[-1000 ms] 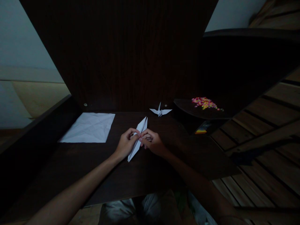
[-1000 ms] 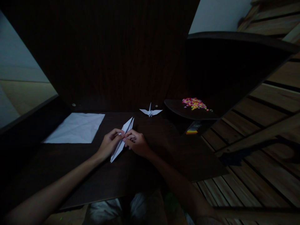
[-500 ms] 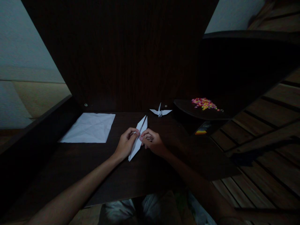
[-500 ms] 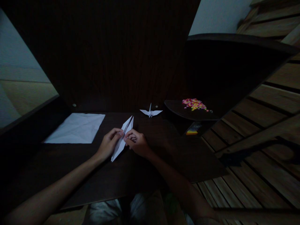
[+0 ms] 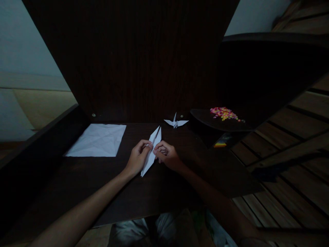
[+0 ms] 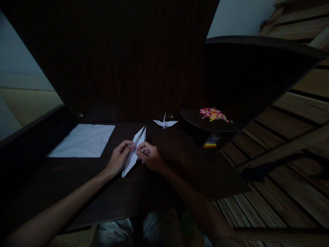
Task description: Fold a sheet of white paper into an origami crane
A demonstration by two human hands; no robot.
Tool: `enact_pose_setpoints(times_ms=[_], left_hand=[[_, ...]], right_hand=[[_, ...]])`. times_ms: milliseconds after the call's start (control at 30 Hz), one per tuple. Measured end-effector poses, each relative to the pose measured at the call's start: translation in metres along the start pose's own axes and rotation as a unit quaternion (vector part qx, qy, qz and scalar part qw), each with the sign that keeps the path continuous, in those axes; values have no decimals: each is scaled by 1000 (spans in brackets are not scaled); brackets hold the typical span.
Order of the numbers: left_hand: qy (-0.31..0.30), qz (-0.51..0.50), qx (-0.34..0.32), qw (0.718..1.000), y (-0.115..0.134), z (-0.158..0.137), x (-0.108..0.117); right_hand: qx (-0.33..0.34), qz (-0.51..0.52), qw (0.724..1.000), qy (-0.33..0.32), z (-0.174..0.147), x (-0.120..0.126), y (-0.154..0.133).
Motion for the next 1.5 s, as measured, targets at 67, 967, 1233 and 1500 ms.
enact_pose_setpoints(times_ms=[67,967,1233,1500], left_hand=[[0,3,-1,1000,0,0,0],[-5,-3,-14,1000,3,0,-1],[21,2,-6,1000,3,-1,4],[2,-112,72,991,-9,0,-4]], right_hand=[[-3,-1,1000,1,0,0,-1],[0,-13,1000,-6,0,0,1],[7,-2,1000,11,1,2,1],[-4,92,995,50,4,5,2]])
Point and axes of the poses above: each hand's wrist, its own z-axis towards the middle knuckle, its own x-axis out of the back of the hand, y = z × x, the point moved 10 cm from there along z, towards the middle knuckle, and after that the axes turned 15 degrees about y, right-handed, at the moved point
